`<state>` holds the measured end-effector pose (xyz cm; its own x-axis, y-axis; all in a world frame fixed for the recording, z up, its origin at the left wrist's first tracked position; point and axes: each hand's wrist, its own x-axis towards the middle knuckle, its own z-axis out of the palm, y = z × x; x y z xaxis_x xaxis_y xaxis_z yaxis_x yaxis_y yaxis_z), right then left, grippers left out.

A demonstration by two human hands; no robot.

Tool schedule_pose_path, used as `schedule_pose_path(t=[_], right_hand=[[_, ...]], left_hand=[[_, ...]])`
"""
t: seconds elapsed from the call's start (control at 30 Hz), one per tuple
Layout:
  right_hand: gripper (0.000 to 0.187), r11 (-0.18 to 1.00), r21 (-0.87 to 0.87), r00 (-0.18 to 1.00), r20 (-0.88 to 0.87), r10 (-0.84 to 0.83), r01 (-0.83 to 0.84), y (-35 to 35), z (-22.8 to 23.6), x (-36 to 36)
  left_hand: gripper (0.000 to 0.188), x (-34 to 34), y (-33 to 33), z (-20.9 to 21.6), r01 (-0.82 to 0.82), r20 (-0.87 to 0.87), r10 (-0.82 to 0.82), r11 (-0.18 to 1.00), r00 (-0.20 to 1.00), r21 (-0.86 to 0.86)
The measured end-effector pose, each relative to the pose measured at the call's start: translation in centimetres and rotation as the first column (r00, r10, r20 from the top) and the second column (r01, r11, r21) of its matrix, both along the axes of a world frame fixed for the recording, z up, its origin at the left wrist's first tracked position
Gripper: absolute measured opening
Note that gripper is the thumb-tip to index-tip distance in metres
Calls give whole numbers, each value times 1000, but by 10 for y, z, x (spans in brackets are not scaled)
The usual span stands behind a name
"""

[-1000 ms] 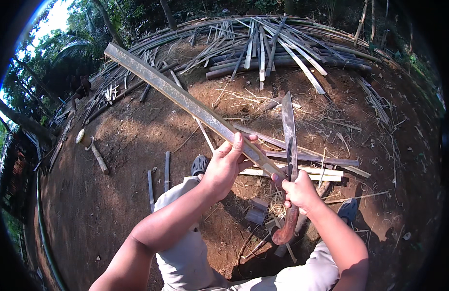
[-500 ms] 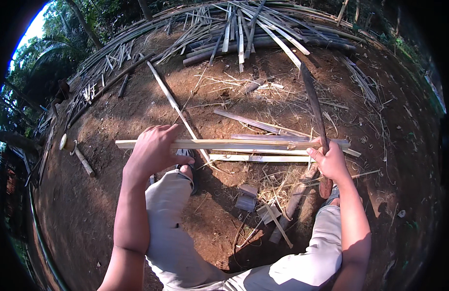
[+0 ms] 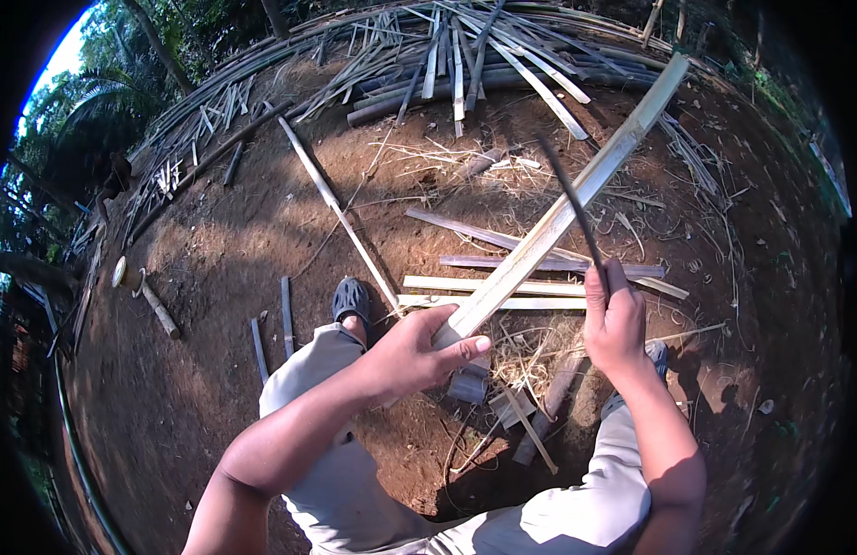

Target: The person sits on the ground and uses a large knife to shave and smooth the surface of a long bamboo pole. They repeatedly scrape the blade along the pole to remove the outer layer and create a flat, smooth surface, occasionally inspecting the work.

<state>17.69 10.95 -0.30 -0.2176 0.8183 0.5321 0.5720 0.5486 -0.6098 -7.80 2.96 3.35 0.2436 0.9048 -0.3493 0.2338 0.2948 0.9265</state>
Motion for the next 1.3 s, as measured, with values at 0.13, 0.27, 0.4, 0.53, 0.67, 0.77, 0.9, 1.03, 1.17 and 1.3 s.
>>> schedule_pose_path(t=[0.13, 0.27, 0.4, 0.53, 0.67, 0.77, 0.9, 1.03, 1.17, 1.3], right_hand=[[22, 973, 70, 933, 307, 188, -219, -23, 5, -30], [11, 952, 60, 867, 433, 247, -301, -35, -5, -49], [10, 951, 65, 866, 434, 246, -303, -35, -8, -57], [14, 916, 269, 867, 479, 140, -297, -27, -16, -61], [12, 915, 345, 894, 446, 36, -209, 0, -10, -57], [16, 980, -45, 928, 333, -168, 193, 52, 13, -17], [7, 978, -137, 924, 368, -99, 159, 35, -7, -9], [5, 959, -273, 899, 398, 183, -74, 3, -27, -45], [33, 889, -455, 962, 216, 167, -52, -9, -62, -35], [32, 875, -482, 907, 351, 235, -41, -29, -121, -35]], left_hand=[[33, 26, -15, -4, -127, 147, 139, 988, 979, -85], [28, 30, -23, -12, -165, 79, 163, 986, 983, 14], [27, 33, -31, -13, -150, -49, 151, 988, 987, 19], [19, 29, -29, -33, 24, -193, 88, 858, 977, 513], [17, 35, -34, -14, -270, -42, 269, 963, 962, -22], [23, 52, -57, -23, -167, 121, 173, 984, 977, -61], [23, 47, -41, -30, -60, 196, 109, 970, 974, -237], [21, 2, -12, -27, -157, 416, 345, 893, 842, -422], [21, -35, 9, -27, -276, 541, 450, 885, 710, -375], [19, -73, -7, -23, -503, 281, 490, 864, 825, -31]])
